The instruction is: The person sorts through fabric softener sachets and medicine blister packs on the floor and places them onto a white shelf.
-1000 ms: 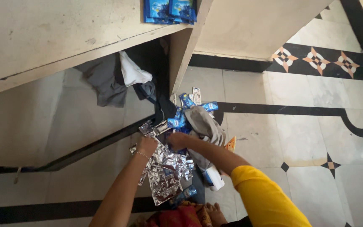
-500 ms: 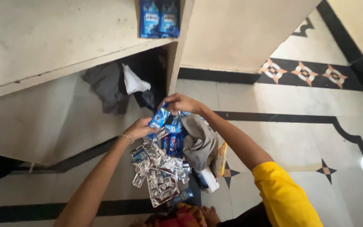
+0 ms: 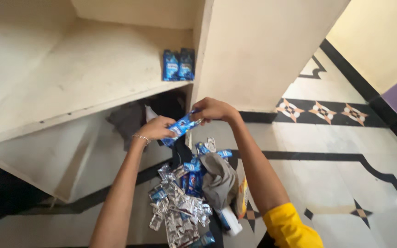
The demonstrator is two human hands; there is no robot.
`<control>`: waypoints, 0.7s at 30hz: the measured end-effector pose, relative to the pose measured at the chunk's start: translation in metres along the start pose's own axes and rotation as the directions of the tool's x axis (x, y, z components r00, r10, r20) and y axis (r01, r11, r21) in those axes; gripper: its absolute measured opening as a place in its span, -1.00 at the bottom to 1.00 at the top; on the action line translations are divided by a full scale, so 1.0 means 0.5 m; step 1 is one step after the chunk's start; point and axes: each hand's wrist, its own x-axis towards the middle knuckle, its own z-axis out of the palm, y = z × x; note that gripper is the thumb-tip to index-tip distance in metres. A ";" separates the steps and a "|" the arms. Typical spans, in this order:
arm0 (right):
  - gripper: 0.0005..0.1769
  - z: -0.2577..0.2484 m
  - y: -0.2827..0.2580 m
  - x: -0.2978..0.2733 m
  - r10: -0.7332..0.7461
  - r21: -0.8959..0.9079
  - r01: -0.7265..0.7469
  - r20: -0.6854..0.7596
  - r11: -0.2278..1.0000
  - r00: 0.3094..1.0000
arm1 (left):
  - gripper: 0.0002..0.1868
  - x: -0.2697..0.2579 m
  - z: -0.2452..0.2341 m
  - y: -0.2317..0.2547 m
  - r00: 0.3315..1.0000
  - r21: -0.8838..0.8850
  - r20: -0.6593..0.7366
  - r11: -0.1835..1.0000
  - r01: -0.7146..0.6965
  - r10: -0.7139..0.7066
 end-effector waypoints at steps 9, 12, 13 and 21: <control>-0.75 -0.023 -0.035 0.091 -0.146 0.345 0.423 -0.605 0.838 0.783 | -0.80 0.019 -0.098 0.103 0.923 -0.302 -0.369 0.925 -0.230 0.109; -0.69 -0.006 -0.075 0.101 -0.011 0.491 0.262 -0.455 0.831 0.890 | -0.84 0.050 -0.094 0.119 0.806 -0.452 -0.590 0.845 -0.288 -0.041; -0.69 0.006 -0.093 0.105 0.068 0.486 0.110 -0.334 0.867 0.940 | -0.84 0.061 -0.091 0.124 0.735 -0.438 -0.673 0.847 -0.301 -0.087; -0.79 0.071 -0.100 0.162 -0.057 0.579 0.265 -0.352 0.771 0.934 | -0.76 0.128 -0.056 0.160 0.396 -0.408 -0.893 0.759 -0.508 -0.215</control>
